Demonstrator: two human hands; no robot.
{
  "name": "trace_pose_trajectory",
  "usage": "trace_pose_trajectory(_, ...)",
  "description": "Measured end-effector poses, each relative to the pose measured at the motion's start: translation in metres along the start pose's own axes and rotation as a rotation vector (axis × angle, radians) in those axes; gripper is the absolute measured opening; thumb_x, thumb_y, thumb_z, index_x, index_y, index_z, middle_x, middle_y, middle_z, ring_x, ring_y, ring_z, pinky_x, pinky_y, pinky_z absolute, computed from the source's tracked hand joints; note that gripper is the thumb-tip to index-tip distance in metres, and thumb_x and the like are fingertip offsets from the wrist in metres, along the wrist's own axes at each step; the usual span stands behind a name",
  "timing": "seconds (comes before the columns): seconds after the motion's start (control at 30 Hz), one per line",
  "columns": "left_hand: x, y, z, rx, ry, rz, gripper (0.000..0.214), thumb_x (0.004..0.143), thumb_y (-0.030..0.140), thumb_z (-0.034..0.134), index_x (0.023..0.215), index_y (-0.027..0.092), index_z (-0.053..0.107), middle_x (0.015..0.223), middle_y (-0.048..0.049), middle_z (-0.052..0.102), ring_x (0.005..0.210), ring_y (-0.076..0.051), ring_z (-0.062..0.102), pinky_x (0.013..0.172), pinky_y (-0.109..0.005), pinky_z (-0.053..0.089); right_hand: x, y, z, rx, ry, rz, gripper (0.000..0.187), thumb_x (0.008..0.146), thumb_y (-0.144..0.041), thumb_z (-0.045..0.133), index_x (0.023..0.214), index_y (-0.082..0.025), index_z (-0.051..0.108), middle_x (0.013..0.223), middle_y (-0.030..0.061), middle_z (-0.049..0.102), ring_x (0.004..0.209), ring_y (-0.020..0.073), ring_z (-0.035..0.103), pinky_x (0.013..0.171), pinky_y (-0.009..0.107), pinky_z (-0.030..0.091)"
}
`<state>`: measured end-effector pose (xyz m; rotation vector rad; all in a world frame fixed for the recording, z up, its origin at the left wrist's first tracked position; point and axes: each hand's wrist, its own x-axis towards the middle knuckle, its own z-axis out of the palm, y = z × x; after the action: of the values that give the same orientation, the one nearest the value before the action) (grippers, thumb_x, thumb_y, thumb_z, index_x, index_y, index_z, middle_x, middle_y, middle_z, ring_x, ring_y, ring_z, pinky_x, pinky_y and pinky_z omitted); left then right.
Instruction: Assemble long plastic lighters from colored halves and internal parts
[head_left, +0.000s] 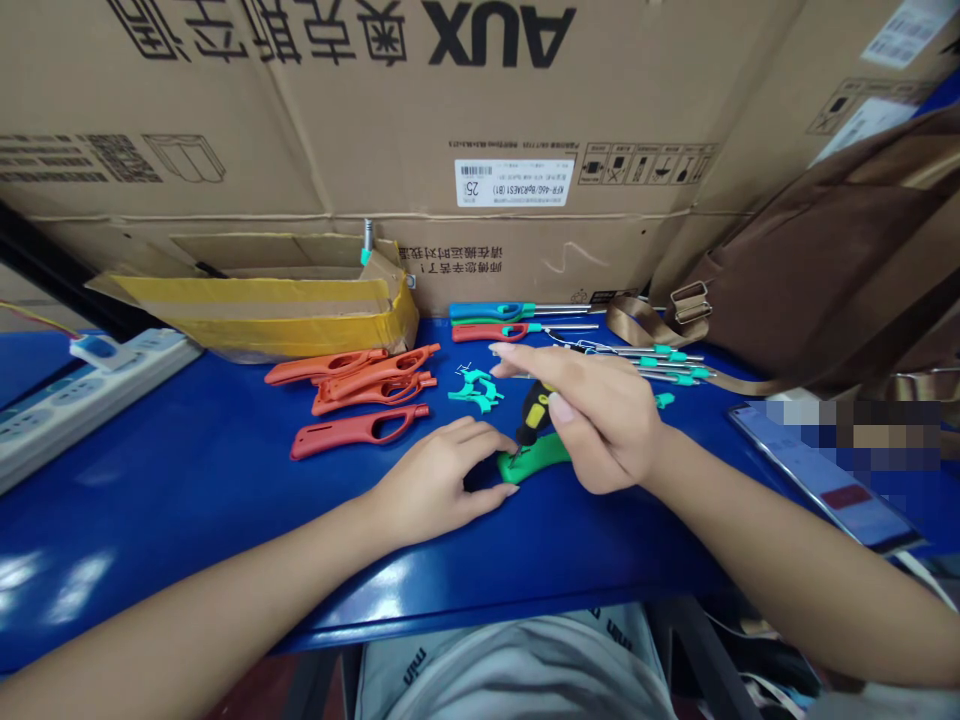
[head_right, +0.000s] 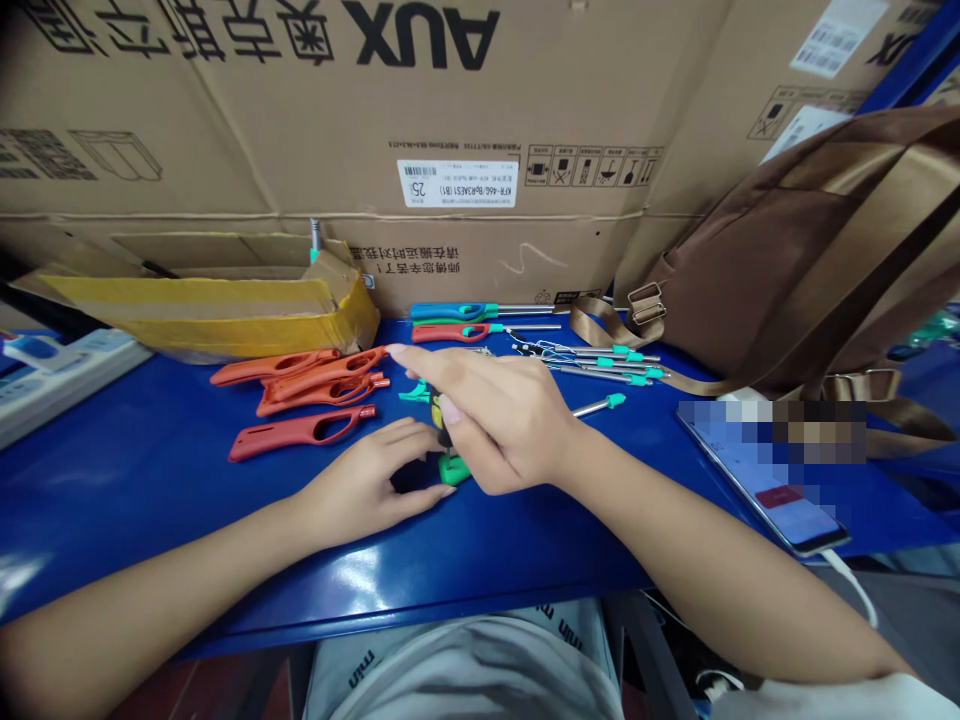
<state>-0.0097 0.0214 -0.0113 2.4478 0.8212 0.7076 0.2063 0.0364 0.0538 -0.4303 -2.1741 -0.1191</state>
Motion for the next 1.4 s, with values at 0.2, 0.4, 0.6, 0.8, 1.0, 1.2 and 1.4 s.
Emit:
trace_pose_trajectory(0.2,-0.0007,-0.0009,0.0007,0.020,0.010,0.027,0.026,0.091,0.027,0.072,0.115,0.021,0.064,0.114,-0.0063,0.070,0.106,-0.024,0.065,0.094,-0.038,0.054,-0.0007,0.0013,0.0008,-0.118,0.067,-0.035,0.019,0.096,-0.033,0.062,0.108,-0.020,0.069,0.069,-0.0012,0.072,0.058,0.0138,0.067,0.060,0.024,0.053)
trace_pose_trajectory(0.4,-0.0001,0.0001,0.0001,0.017,-0.020,-0.006,0.027,0.090,0.027,0.073,0.114,0.021,0.063,0.111,-0.0065,0.070,0.106,-0.024,0.065,0.094,-0.038,0.054,-0.0019,-0.0013,0.0015,0.058,-0.017,0.016,0.044,0.098,-0.016,0.038,0.138,-0.010,0.054,0.105,0.0109,0.077,0.091,0.0177,0.075,0.082,0.029,0.058)
trace_pose_trajectory(0.6,-0.0008,0.0020,0.0022,0.070,0.006,0.046,0.034,0.090,0.030,0.072,0.120,0.018,0.062,0.111,-0.0092,0.070,0.102,-0.025,0.065,0.090,-0.039,0.055,-0.0025,0.0000,0.0063,-0.063,0.082,-0.030,0.025,0.094,-0.029,0.066,0.116,-0.018,0.067,0.078,0.0016,0.075,0.068,0.0156,0.071,0.068,0.026,0.056)
trace_pose_trajectory(0.8,-0.0001,0.0006,0.0049,0.039,-0.032,-0.002,0.033,0.092,0.032,0.071,0.121,0.018,0.063,0.114,-0.0093,0.070,0.106,-0.026,0.063,0.095,-0.041,0.053,-0.0006,-0.0021,0.0044,0.134,-0.041,0.042,0.039,0.100,-0.017,0.039,0.136,-0.011,0.055,0.115,0.0137,0.073,0.109,0.0209,0.071,0.092,0.035,0.058)
trace_pose_trajectory(1.0,-0.0006,-0.0035,0.0098,0.030,0.034,-0.010,0.029,0.088,0.026,0.077,0.114,0.020,0.067,0.098,-0.0052,0.070,0.092,-0.023,0.064,0.081,-0.035,0.054,-0.0022,0.0027,0.0095,0.040,0.093,0.008,0.018,0.093,-0.032,0.070,0.105,-0.018,0.065,0.076,0.0008,0.068,0.068,0.0150,0.066,0.065,0.026,0.054)
trace_pose_trajectory(1.2,0.0010,-0.0011,0.0074,0.023,0.018,-0.034,0.028,0.087,0.029,0.077,0.112,0.019,0.067,0.101,-0.0050,0.071,0.093,-0.023,0.063,0.084,-0.037,0.053,-0.0008,0.0010,0.0038,0.174,-0.027,0.024,0.028,0.102,-0.022,0.041,0.122,-0.015,0.059,0.111,0.0123,0.072,0.111,0.0221,0.068,0.091,0.037,0.057)
trace_pose_trajectory(1.4,0.0020,0.0000,0.0073,-0.001,0.040,-0.058,0.024,0.085,0.025,0.077,0.107,0.018,0.068,0.098,-0.0049,0.072,0.090,-0.022,0.064,0.080,-0.035,0.053,-0.0016,-0.0022,0.0094,0.122,0.034,0.057,0.016,0.095,-0.021,0.060,0.111,-0.018,0.061,0.088,0.0049,0.069,0.082,0.0180,0.067,0.073,0.030,0.057)
